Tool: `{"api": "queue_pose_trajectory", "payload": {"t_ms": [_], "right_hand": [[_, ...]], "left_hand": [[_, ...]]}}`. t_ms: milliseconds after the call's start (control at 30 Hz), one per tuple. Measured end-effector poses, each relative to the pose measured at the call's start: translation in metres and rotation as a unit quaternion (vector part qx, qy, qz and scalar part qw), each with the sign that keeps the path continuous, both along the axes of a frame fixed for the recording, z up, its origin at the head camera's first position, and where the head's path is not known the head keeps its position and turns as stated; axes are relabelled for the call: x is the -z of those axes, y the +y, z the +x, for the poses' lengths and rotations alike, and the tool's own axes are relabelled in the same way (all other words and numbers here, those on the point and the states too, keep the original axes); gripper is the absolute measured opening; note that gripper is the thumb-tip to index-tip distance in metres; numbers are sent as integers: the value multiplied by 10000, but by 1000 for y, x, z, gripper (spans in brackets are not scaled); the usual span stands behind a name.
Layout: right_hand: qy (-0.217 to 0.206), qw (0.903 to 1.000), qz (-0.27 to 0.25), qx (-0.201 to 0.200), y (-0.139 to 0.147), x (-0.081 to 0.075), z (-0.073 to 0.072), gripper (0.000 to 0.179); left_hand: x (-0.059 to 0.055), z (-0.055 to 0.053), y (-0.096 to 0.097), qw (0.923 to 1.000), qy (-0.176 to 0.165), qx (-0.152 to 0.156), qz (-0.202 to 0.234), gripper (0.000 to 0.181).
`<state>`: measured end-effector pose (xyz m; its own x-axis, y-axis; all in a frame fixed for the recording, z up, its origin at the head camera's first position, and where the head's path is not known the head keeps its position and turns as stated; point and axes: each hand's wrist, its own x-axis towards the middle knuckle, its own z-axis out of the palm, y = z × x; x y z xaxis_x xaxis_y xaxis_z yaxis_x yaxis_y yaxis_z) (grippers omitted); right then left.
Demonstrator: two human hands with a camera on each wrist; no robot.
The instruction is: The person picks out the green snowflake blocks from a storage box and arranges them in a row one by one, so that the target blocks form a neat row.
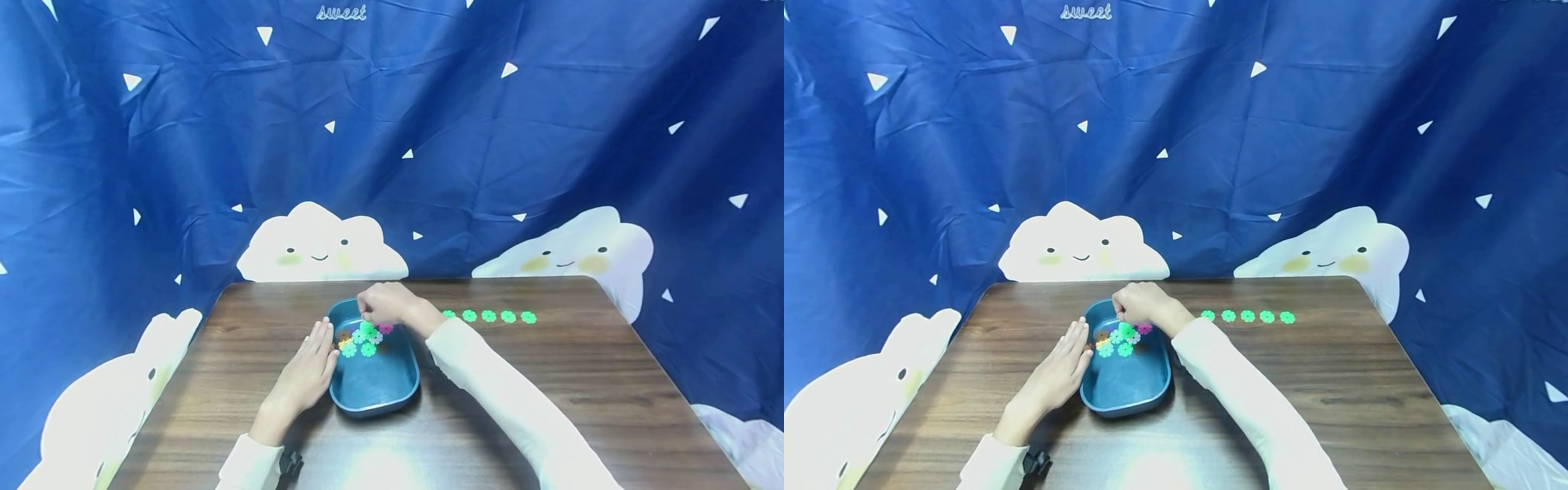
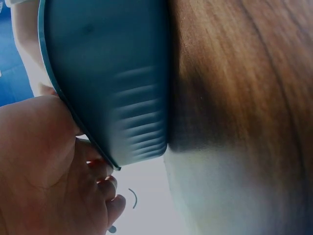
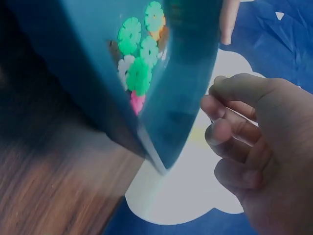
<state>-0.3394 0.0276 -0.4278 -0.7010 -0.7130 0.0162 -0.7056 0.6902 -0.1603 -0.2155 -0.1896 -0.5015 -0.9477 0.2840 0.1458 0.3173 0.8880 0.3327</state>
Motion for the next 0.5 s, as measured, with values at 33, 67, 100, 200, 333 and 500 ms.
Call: {"api": "queue_pose_trajectory", "payload": {"t_ms": [33,67,100,200,333,500], "right_hand": [[-29,10000,36,-2,-3,2,0,8],[-55,10000,61,-1,-7,3,-1,7],[-84,9999,100,7,-10,5,-1,6],[-150,9995,286,62,-18,10,-2,5],[-218,9974,677,122,-26,17,-1,13],[-239,9945,1017,111,-35,25,1,21]], "left_hand": [[0,0,0,10000,-21,-7,8,62],[1,0,0,10000,-33,-10,7,62],[1,0,0,10000,-34,-10,2,62],[1,0,0,10000,-30,-11,10,61],[1,0,1,10000,-45,19,-19,61],[0,0,1,10000,-74,-5,-20,61]]}}
